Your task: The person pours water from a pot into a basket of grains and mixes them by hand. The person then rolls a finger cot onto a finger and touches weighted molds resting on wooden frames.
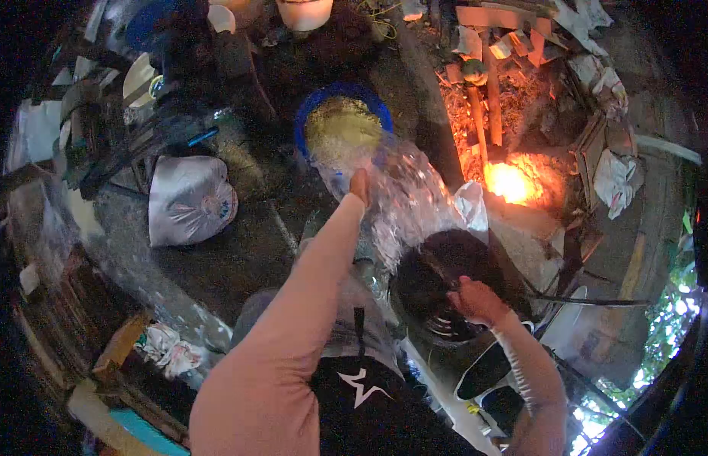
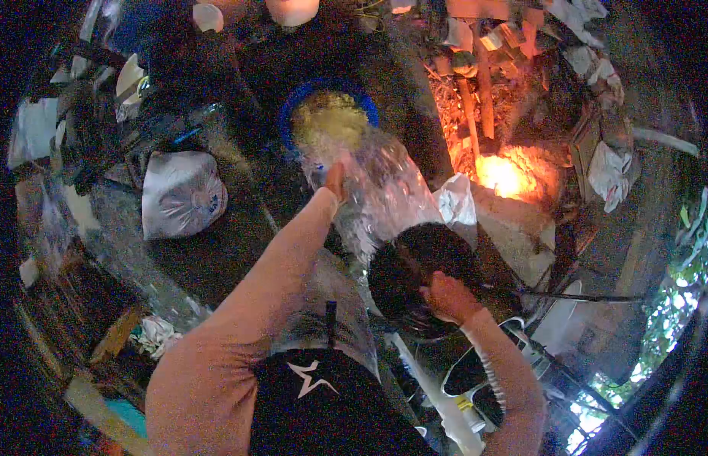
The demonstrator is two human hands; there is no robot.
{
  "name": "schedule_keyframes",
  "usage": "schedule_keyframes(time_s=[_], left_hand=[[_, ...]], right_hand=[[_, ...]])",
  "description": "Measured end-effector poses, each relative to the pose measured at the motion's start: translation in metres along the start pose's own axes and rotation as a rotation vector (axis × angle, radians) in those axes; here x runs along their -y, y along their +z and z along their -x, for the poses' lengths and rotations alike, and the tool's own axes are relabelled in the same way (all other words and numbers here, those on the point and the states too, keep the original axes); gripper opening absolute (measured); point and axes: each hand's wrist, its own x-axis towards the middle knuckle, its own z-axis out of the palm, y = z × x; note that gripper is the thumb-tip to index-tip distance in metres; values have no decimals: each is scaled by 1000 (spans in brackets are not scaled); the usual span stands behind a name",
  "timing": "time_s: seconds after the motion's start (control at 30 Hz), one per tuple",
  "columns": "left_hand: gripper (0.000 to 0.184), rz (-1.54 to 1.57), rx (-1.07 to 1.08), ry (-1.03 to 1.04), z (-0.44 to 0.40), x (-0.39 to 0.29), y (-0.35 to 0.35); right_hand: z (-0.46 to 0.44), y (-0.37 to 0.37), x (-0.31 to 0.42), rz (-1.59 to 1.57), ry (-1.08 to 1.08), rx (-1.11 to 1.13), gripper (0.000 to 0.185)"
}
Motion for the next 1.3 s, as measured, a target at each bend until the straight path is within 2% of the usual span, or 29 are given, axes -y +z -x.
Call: schedule_keyframes(time_s=[0.07,0.1,0.13,0.17,0.27,0.33,0.37,0.43,0.47,0.53,0.57,0.63,0.77,0.83,0.9,0.97,1.0,1.03,1.07,1.1,1.17,1.2,1.23,1.27,1.3], left_hand=[[28,44,-71,66,15,-11,9],[29,149,19,-8,20,-16,13],[32,251,110,-81,24,-23,15],[33,191,106,-46,18,-24,12],[37,-275,-59,148,2,-28,1],[40,-468,-84,172,-3,-36,-6],[42,-549,-77,169,-6,-41,-9],[45,-602,-12,151,-7,-50,-9],[45,-601,-10,152,1,-56,-5],[43,-295,81,215,29,-72,5],[43,-300,81,210,18,-68,0],[55,-193,-16,92,-25,-66,-15],[54,-143,103,-59,-14,-102,-33],[50,-361,13,42,19,-128,-35],[55,-242,68,91,54,-145,-43],[62,-198,51,113,68,-153,-77],[60,-287,110,120,69,-158,-94],[60,-247,120,82,86,-167,-103],[58,-256,77,79,92,-175,-107],[57,-214,153,61,95,-178,-123],[60,-202,142,-36,103,-188,-134],[63,-326,189,63,134,-192,-130],[67,-333,13,-93,120,-202,-128],[70,-455,25,-91,109,-204,-135],[69,-214,723,-376,86,-210,-152]], right_hand=[[7,-23,8,73,52,50,41],[11,-38,13,135,105,94,42],[17,-58,20,138,70,151,46],[19,-74,25,148,72,155,46],[19,-115,27,236,68,279,53],[15,-140,27,347,33,414,52],[16,-155,35,352,36,411,52],[17,-184,49,427,25,480,52],[12,-191,45,428,26,478,52],[4,-202,32,502,-20,525,51],[3,-207,33,496,-20,528,51],[7,-222,38,620,-90,420,53],[6,-233,64,603,33,411,52],[-2,-223,48,570,40,404,52],[0,-197,24,421,-42,207,52],[-10,-143,-3,219,1,-35,51],[-10,-112,-13,115,11,-159,51],[-6,-79,-20,-22,8,-316,51],[-2,-42,-25,-165,34,-488,52],[3,-1,-30,-303,78,-577,52],[24,57,-27,-497,204,-766,51],[32,95,-33,-471,331,-792,51],[60,114,-38,-532,455,-819,51],[91,126,-38,-584,521,-817,52],[116,132,-36,-630,554,-814,53]])
